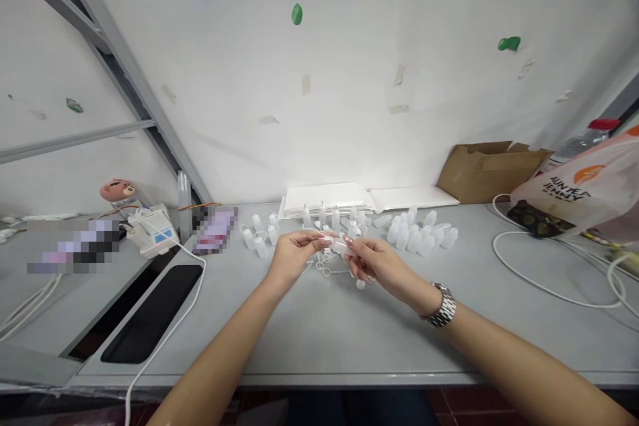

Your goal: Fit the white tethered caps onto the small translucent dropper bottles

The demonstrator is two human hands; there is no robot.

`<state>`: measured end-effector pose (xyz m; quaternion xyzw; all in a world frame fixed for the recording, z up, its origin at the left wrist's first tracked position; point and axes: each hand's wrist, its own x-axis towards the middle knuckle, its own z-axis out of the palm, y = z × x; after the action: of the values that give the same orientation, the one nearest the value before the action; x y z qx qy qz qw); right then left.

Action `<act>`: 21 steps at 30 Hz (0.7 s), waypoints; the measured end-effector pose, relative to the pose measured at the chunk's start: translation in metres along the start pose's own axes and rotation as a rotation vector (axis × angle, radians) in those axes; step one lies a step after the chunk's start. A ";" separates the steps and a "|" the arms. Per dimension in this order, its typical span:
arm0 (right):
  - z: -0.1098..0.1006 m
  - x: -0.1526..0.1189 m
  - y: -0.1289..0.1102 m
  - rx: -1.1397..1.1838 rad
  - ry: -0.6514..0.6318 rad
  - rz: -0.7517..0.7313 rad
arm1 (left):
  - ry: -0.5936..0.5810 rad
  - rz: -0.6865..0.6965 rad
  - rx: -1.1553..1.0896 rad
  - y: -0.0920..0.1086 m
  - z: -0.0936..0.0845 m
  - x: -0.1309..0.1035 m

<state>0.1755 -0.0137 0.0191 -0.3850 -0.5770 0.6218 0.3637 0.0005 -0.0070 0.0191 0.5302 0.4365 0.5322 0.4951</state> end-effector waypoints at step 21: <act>-0.001 0.002 0.002 -0.174 0.092 -0.041 | 0.048 -0.103 -0.047 -0.005 0.003 0.000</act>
<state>0.1758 -0.0118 0.0168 -0.4312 -0.6194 0.5435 0.3676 0.0037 -0.0065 0.0144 0.4823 0.4625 0.5287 0.5235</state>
